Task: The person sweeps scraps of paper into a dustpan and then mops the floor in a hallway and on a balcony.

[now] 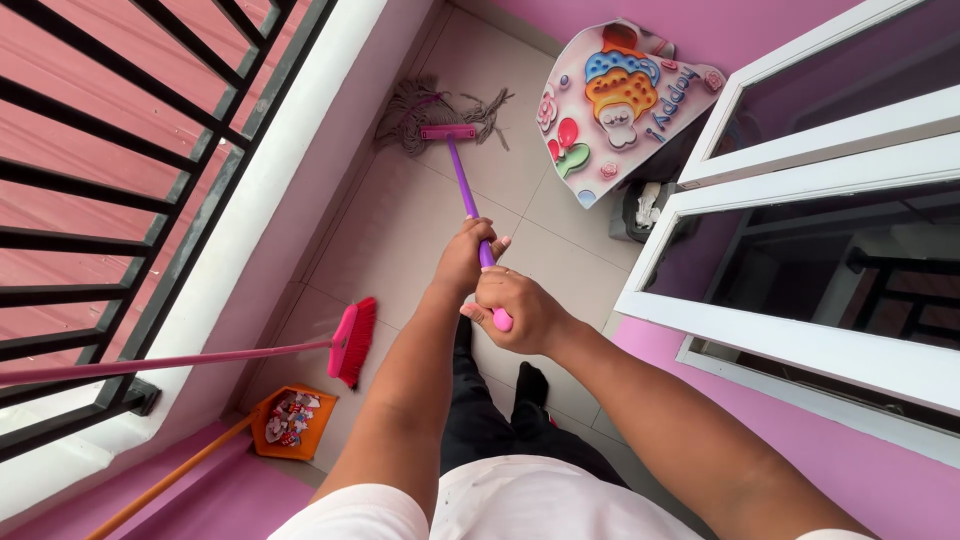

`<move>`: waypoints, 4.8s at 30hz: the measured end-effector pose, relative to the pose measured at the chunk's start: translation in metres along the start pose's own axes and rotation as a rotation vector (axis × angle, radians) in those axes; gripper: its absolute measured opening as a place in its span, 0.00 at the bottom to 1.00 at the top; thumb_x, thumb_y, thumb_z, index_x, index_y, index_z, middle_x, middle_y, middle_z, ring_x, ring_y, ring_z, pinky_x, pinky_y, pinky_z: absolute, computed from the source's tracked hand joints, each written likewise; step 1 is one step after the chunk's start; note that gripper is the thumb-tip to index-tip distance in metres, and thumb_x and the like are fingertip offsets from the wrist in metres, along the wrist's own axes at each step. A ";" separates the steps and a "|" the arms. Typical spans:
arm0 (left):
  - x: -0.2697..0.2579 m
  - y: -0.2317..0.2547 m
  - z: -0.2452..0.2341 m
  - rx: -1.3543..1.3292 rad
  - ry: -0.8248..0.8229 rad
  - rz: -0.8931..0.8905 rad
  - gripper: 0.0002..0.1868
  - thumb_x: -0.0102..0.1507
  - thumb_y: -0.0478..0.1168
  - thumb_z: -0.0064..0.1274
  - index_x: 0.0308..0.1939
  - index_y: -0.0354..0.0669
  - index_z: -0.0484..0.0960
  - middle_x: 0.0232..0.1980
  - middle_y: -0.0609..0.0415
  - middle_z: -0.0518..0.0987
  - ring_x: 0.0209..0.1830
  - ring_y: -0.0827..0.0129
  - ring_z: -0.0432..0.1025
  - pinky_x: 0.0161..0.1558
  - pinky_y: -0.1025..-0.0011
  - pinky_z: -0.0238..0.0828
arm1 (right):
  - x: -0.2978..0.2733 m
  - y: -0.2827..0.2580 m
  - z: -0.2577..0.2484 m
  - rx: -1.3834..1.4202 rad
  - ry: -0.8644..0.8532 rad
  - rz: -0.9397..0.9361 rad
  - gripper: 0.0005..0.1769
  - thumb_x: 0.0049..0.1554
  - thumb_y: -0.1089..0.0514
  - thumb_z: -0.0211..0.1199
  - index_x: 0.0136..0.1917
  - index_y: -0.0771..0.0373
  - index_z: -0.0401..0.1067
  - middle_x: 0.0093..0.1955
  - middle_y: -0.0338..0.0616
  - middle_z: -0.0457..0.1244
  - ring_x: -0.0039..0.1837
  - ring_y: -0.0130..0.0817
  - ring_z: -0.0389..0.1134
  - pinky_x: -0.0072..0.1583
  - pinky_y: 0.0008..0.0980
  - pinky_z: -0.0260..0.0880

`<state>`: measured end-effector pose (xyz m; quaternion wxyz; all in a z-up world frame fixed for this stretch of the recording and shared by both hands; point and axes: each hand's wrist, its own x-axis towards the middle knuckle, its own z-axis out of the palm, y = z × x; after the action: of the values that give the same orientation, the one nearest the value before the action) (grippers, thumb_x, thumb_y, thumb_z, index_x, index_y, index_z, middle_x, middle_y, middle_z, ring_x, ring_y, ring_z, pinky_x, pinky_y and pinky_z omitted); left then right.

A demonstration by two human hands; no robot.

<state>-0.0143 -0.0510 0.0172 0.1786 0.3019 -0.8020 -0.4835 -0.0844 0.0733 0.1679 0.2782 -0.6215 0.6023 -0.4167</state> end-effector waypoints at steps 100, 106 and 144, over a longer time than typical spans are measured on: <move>-0.538 0.190 0.172 0.111 0.207 -0.060 0.20 0.67 0.47 0.58 0.24 0.40 0.77 0.30 0.49 0.76 0.29 0.50 0.73 0.33 0.57 0.71 | -0.430 -0.239 -0.001 0.266 -0.765 -0.386 0.20 0.49 0.59 0.75 0.32 0.60 0.62 0.35 0.45 0.59 0.41 0.44 0.63 0.43 0.39 0.63; -0.548 0.140 0.172 0.073 0.383 -0.243 0.18 0.65 0.44 0.59 0.26 0.36 0.76 0.31 0.45 0.76 0.31 0.49 0.72 0.36 0.59 0.70 | -0.446 -0.200 0.049 0.321 -0.650 -0.278 0.15 0.59 0.59 0.69 0.38 0.62 0.65 0.38 0.43 0.63 0.41 0.37 0.66 0.54 0.34 0.72; -0.622 0.273 0.403 0.153 0.750 -0.597 0.07 0.58 0.37 0.55 0.39 0.41 0.78 0.43 0.50 0.80 0.44 0.55 0.76 0.46 0.63 0.75 | -0.615 -0.147 -0.063 0.292 -0.857 -0.662 0.17 0.62 0.61 0.65 0.35 0.64 0.62 0.33 0.45 0.60 0.36 0.40 0.60 0.42 0.35 0.65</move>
<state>0.1366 0.7221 0.0733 0.2861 0.6846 -0.5938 -0.3111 -0.0173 0.7040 0.2111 0.4356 -0.8461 0.1443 -0.2711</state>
